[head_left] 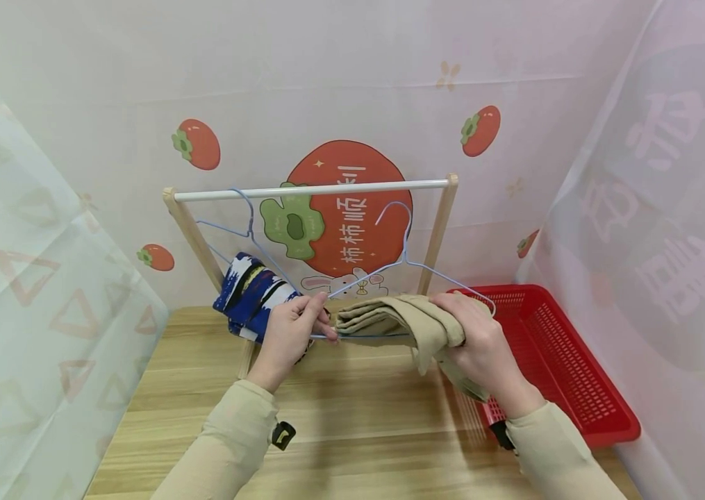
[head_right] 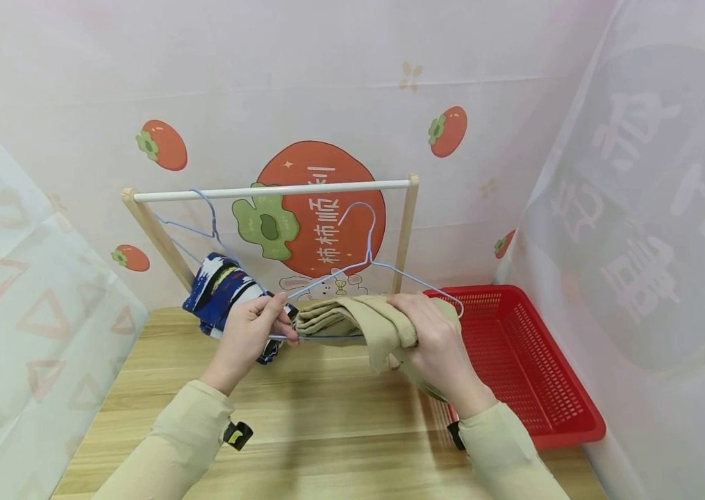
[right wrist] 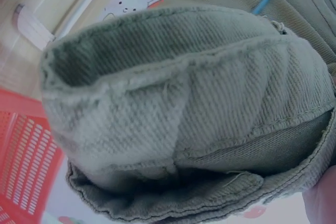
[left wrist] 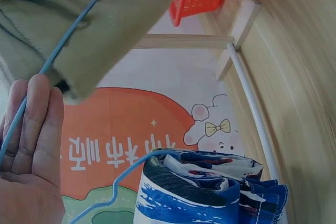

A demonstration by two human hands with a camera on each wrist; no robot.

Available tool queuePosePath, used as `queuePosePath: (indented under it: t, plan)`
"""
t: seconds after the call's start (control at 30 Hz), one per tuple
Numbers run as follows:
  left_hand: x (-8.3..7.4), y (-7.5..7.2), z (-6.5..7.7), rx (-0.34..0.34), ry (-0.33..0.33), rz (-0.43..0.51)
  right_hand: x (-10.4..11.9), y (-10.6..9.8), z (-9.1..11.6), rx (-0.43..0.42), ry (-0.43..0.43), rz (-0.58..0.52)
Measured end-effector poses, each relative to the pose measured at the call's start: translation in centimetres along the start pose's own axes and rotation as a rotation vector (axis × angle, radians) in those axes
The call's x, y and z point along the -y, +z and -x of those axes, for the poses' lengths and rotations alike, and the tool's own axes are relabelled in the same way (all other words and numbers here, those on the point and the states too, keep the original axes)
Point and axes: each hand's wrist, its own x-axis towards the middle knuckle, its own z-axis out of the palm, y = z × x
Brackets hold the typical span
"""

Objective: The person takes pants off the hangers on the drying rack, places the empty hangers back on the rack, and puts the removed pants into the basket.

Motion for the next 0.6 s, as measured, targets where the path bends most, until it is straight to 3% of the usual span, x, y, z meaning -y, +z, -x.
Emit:
queuePosePath:
  t: [0.17, 0.6]
  plan:
    - [0.31, -0.06, -0.08, 0.002, 0.021, -0.019, 0.19, -0.31, -0.48, -0.044, -0.032, -0.027]
    - [0.50, -0.14, -0.12, -0.012, 0.037, -0.063, 0.28, -0.84, -0.91, -0.051, -0.045, -0.021]
